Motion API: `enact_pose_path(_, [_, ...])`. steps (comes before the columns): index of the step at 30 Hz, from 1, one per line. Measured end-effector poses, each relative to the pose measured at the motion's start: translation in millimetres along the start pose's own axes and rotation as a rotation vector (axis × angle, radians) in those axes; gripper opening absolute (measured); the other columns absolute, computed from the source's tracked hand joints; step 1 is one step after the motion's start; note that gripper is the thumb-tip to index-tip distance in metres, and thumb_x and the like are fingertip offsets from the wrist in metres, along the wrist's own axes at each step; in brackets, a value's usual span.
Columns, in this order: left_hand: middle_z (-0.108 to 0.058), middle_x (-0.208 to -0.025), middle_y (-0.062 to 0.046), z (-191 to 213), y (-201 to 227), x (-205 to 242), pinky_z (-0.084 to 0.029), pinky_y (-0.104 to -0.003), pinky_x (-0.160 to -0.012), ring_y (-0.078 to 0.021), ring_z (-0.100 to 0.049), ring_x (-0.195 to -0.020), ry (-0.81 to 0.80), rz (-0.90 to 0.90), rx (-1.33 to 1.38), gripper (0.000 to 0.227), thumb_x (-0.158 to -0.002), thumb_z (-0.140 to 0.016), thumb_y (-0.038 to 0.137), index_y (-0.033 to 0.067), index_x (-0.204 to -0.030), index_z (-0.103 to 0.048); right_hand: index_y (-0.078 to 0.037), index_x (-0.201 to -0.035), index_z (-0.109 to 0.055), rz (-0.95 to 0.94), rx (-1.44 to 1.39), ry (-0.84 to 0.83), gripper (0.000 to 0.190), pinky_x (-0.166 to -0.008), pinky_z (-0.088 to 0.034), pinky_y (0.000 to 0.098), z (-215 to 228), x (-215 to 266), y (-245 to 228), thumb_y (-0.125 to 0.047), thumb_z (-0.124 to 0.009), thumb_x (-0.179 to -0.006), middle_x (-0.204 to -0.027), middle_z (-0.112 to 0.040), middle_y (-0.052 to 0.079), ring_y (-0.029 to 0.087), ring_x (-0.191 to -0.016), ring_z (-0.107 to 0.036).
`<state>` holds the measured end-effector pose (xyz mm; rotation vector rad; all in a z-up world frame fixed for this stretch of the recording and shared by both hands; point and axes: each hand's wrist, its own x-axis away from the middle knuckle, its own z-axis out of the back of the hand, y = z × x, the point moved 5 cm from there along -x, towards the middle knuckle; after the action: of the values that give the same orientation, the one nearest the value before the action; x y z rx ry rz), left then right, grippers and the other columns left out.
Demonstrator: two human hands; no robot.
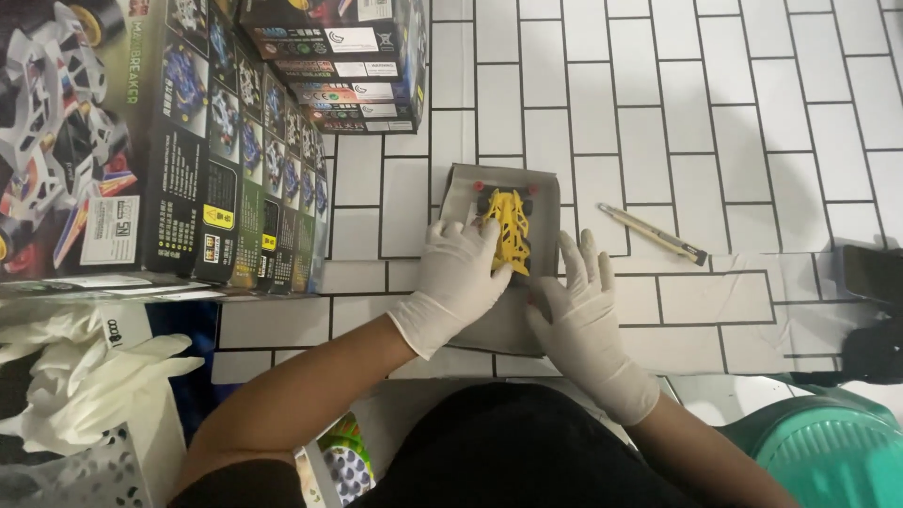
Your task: Assembling a miniature toy car by installing gears and a motor into the plastic chassis.
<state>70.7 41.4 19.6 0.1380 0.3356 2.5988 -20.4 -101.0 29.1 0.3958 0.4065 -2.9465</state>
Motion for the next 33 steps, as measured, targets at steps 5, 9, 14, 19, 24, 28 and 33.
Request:
enact_pose_path(5, [-0.072,-0.105,-0.02,22.7,11.0,-0.3,-0.036,-0.053,-0.105,-0.0358,-0.064,-0.109,-0.068,0.03,0.013,0.073,-0.087,-0.061,0.06,0.0083,-0.137,-0.048,-0.015,-0.107,-0.068,0.043,-0.053,0.097,0.037,-0.112,-0.034,0.0672,1.6,-40.9,29.7,-0.018,-0.082,-0.073,-0.153,-0.045,0.019,0.054,-0.147,-0.034])
enact_pose_path(9, [-0.07,-0.096,-0.017,27.8,19.2,7.6,-0.038,-0.053,-0.102,-0.035,-0.064,-0.103,-0.065,0.044,0.032,0.08,-0.08,-0.069,0.061,0.0106,-0.139,-0.049,-0.019,-0.117,-0.073,0.107,0.118,0.045,0.041,-0.113,-0.037,0.0613,-15.6,-96.3,50.9,-0.019,-0.081,-0.077,-0.155,-0.043,0.019,0.054,-0.147,-0.032])
enact_pose_path(14, [-0.067,-0.095,-0.021,36.4,19.8,25.4,-0.041,-0.052,-0.097,-0.0386,-0.063,-0.1,-0.016,0.065,0.097,0.078,-0.076,-0.077,0.053,0.0088,-0.135,-0.053,-0.027,-0.106,-0.077,0.213,0.324,-0.144,0.036,-0.12,-0.034,0.05,-40.8,-121.2,47.9,-0.028,-0.085,-0.071,-0.158,-0.045,0.01,0.04,-0.153,-0.032])
enact_pose_path(19, [-0.067,-0.103,-0.022,36.5,12.8,32.6,-0.035,-0.051,-0.106,-0.0387,-0.065,-0.104,-0.142,0.123,0.166,0.082,-0.079,-0.074,0.054,0.0095,-0.142,-0.048,-0.023,-0.096,-0.079,0.313,0.308,-0.181,0.025,-0.119,-0.036,0.0493,-37.1,-117.0,32.7,-0.029,-0.084,-0.073,-0.153,-0.05,0.008,0.036,-0.153,-0.037])
enact_pose_path(24, [-0.066,-0.111,-0.019,37.0,10.7,31.6,-0.032,-0.05,-0.11,-0.0357,-0.066,-0.11,-0.23,0.163,0.215,0.08,-0.083,-0.072,0.053,0.0121,-0.145,-0.044,-0.024,-0.104,-0.076,0.188,0.29,-0.251,0.023,-0.119,-0.034,0.0515,-38.8,-114.6,42.2,-0.04,-0.072,-0.087,-0.15,-0.05,0.005,0.033,-0.153,-0.035])
enact_pose_path(28, [-0.065,-0.113,-0.019,40.3,12.8,32.5,-0.033,-0.05,-0.11,-0.0352,-0.066,-0.11,-0.234,0.15,0.18,0.081,-0.083,-0.073,0.053,0.0119,-0.145,-0.043,-0.034,-0.118,-0.07,0.177,0.455,-0.394,0.043,-0.121,-0.029,0.0487,-45.0,-116.5,34.0,-0.046,-0.078,-0.078,-0.156,-0.042,0.002,0.029,-0.156,-0.028])
enact_pose_path(33, [-0.066,-0.107,-0.018,41.0,11.7,32.4,-0.036,-0.05,-0.107,-0.0368,-0.067,-0.11,-0.2,0.151,0.173,0.078,-0.082,-0.077,0.05,0.0117,-0.143,-0.047,-0.026,-0.107,-0.075,0.209,0.363,-0.202,0.033,-0.115,-0.036,0.0538,-45.9,-123.4,35.6,-0.032,-0.077,-0.075,-0.15,-0.049,0.006,0.034,-0.15,-0.039])
